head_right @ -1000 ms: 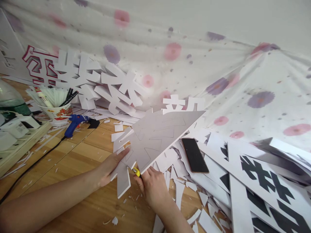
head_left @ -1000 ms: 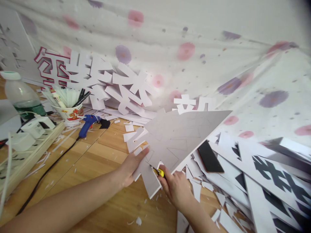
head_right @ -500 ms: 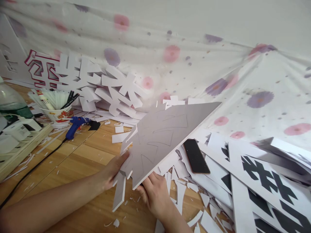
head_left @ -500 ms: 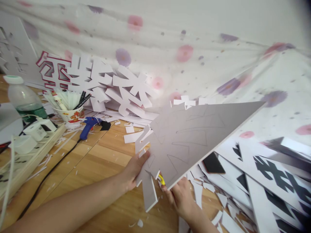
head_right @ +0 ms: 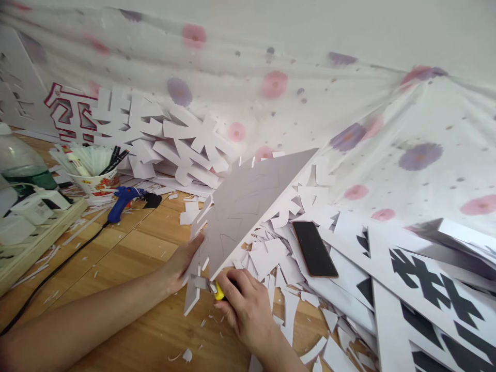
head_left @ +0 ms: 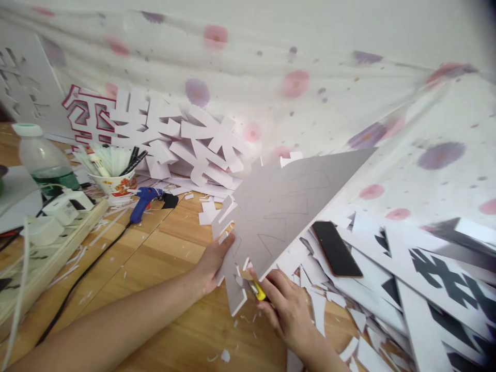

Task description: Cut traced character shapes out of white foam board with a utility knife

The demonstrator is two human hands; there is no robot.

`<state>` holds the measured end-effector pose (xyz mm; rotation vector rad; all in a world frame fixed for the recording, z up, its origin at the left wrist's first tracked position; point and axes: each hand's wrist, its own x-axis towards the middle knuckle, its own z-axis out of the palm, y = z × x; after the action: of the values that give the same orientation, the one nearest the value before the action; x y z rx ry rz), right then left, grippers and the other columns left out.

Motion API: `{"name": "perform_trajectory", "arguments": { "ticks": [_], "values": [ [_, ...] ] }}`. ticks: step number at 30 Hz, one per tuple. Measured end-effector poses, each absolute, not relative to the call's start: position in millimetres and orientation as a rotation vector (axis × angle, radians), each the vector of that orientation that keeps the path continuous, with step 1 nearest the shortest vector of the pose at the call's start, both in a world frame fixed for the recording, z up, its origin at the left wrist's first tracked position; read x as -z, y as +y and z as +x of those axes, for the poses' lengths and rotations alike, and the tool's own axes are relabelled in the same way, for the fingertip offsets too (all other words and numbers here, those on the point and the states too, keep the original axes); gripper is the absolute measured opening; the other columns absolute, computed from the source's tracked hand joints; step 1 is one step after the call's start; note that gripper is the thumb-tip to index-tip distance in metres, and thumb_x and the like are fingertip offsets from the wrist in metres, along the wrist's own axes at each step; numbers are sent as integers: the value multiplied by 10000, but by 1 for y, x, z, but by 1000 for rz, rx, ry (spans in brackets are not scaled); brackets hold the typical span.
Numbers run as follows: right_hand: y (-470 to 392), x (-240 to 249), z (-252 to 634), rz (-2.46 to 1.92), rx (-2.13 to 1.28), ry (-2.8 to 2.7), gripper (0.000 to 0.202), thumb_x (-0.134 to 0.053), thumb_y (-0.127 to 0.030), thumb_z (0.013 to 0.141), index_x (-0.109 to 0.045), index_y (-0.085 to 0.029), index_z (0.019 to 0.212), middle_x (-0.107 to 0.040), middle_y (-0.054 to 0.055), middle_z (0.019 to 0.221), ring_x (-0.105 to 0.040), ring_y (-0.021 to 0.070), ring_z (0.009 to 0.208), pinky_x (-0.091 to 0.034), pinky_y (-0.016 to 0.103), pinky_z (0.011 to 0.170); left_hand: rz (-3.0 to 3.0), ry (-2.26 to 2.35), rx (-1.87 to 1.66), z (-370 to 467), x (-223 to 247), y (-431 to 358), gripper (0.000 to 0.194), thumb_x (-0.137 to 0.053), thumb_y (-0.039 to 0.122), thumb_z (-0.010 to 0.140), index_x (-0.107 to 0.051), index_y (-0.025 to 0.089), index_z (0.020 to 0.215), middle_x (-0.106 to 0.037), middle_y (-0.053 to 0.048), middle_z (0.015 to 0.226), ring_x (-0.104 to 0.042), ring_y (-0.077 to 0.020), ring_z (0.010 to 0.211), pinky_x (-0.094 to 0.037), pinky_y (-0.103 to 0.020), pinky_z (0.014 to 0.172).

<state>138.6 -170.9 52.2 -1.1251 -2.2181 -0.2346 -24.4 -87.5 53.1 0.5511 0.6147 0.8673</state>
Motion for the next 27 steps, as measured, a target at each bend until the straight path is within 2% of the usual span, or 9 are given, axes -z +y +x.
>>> {"name": "perform_trajectory", "arguments": {
  "ticks": [6,12,18,22,27],
  "values": [
    [-170,-59,131,-1174,148,-2242,324,-311,-363,909,-537,-194,1067,-595,78,906,-553,162,795,-468,261,644,598,591,-827,-24,-53,-92,517,-632,479,691,-595,135,1076,-701,-79,762,-651,-246,735,-465,-248,547],
    [-167,-59,129,-1176,142,-2231,318,-289,-355,915,-563,-195,894,-596,60,803,-544,162,717,-437,257,576,617,566,-859,-22,-57,-97,434,-580,427,764,-575,150,1099,-697,-48,750,-652,-219,736,-456,-218,546],
    [-165,-58,129,-1202,230,-2214,305,-301,-352,913,-560,-193,890,-615,71,832,-547,168,728,-429,258,577,548,629,-910,-20,-57,-100,471,-670,420,683,-591,134,1050,-693,-75,737,-646,-191,627,-444,-209,496],
    [-162,-57,131,-1229,249,-2208,336,-282,-357,917,-570,-188,877,-613,63,757,-547,164,682,-421,254,553,531,654,-924,-20,-57,-101,504,-664,428,687,-557,143,1088,-694,-88,826,-654,-206,700,-480,-244,570],
    [-159,-56,132,-1254,255,-2213,326,-285,-342,919,-548,-180,1025,-634,69,795,-562,169,688,-427,256,551,559,700,-969,-19,-58,-103,516,-677,442,663,-557,161,1078,-688,-85,891,-653,-222,775,-497,-277,653]
  ]
}}
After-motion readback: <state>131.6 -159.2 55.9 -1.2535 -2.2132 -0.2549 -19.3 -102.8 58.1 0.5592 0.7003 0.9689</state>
